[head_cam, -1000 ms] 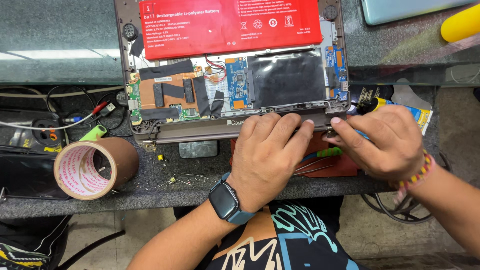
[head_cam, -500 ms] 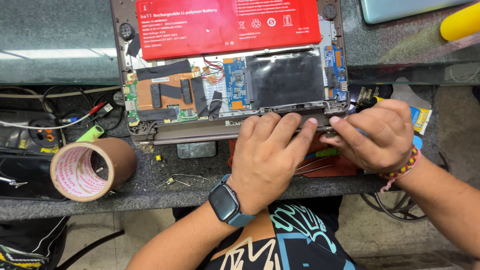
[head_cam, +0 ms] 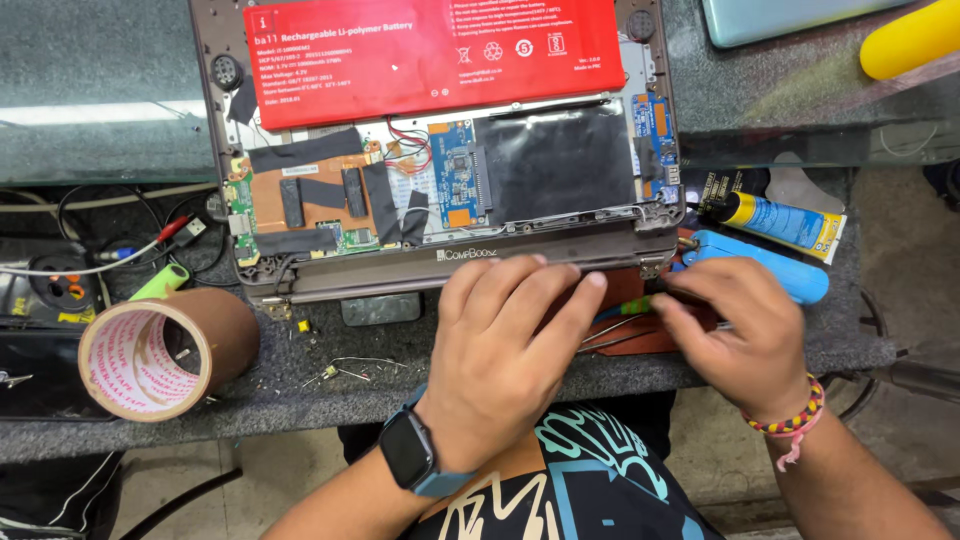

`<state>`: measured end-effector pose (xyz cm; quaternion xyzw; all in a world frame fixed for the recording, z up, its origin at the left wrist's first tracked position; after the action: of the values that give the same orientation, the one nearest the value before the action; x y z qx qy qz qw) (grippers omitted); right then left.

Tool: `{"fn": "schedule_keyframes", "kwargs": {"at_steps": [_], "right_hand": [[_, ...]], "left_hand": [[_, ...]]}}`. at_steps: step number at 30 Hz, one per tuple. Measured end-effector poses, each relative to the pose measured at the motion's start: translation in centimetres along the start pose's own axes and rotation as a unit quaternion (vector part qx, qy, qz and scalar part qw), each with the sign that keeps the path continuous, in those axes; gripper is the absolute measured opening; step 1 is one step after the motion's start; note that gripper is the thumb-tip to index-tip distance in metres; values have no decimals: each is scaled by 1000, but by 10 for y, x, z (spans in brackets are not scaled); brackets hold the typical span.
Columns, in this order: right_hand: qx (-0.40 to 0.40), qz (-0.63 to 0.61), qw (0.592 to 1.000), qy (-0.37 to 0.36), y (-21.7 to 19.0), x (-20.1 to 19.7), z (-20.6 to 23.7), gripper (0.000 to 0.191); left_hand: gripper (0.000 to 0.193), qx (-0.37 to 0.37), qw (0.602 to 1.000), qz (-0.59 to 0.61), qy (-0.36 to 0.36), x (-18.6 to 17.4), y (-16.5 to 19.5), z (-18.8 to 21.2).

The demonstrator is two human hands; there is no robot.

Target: The person opens a disassembled laptop to expose internal components, applies liquid from a bottle to a hinge area, and uses a screwdriver to adjust the hinge screws. The person then closes the laptop and continues to adjust the hinge area.

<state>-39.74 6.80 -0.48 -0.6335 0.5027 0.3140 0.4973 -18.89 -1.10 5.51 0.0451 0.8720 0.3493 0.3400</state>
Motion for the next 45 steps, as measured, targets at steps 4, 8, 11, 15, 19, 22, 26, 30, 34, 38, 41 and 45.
{"fn": "schedule_keyframes", "kwargs": {"at_steps": [4, 8, 11, 15, 19, 22, 26, 30, 34, 38, 41, 45], "right_hand": [[-38, 40, 997, -51, -10, 9, -7, 28], [-42, 57, 993, -92, -17, 13, -9, 27], [-35, 71, 990, -120, -19, 15, -10, 26], [-23, 78, 983, -162, -17, 21, -12, 28], [-34, 85, 982, -166, -20, 21, -14, 27], [-54, 74, 983, -161, -24, 18, -15, 26], [-83, 36, 986, -141, -23, 7, -11, 29], [-23, -20, 981, -190, -3, 6, 5, 31], [63, -90, 978, -177, 11, 7, 28, 26], [101, -83, 977, -169, 14, 8, 39, 26], [65, -77, 983, -155, 10, 3, 32, 24], [5, -46, 991, -127, 3, -4, 14, 23]], "left_hand": [[28, 13, 999, 34, 11, -13, 5, 12], [29, 10, 995, 98, -4, -19, 5, 25], [28, -9, 993, 115, -2, -21, -1, 32], [29, -30, 992, 125, -11, -24, -8, 40], [25, -59, 988, 141, -37, -20, -15, 43], [27, -67, 983, 160, -58, -17, -17, 45], [27, -67, 979, 183, -67, -15, -18, 43], [29, -51, 978, 189, -77, -13, -15, 38], [29, -19, 979, 185, -81, -11, -10, 30], [29, -14, 977, 195, -89, -10, -7, 23], [30, -19, 976, 194, -93, -8, -7, 21], [27, -31, 977, 189, -91, -4, -7, 22]]}}
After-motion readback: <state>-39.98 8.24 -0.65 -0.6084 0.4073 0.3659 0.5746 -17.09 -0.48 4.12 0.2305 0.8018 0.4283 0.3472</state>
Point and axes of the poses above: each hand's wrist, its own z-axis away from the middle knuckle, its own x-axis out of the palm, y = z × x, the point moved 7 cm from there along -z, towards the middle knuckle, and after that the axes turned 14 degrees about z, right-handed, at the moved point
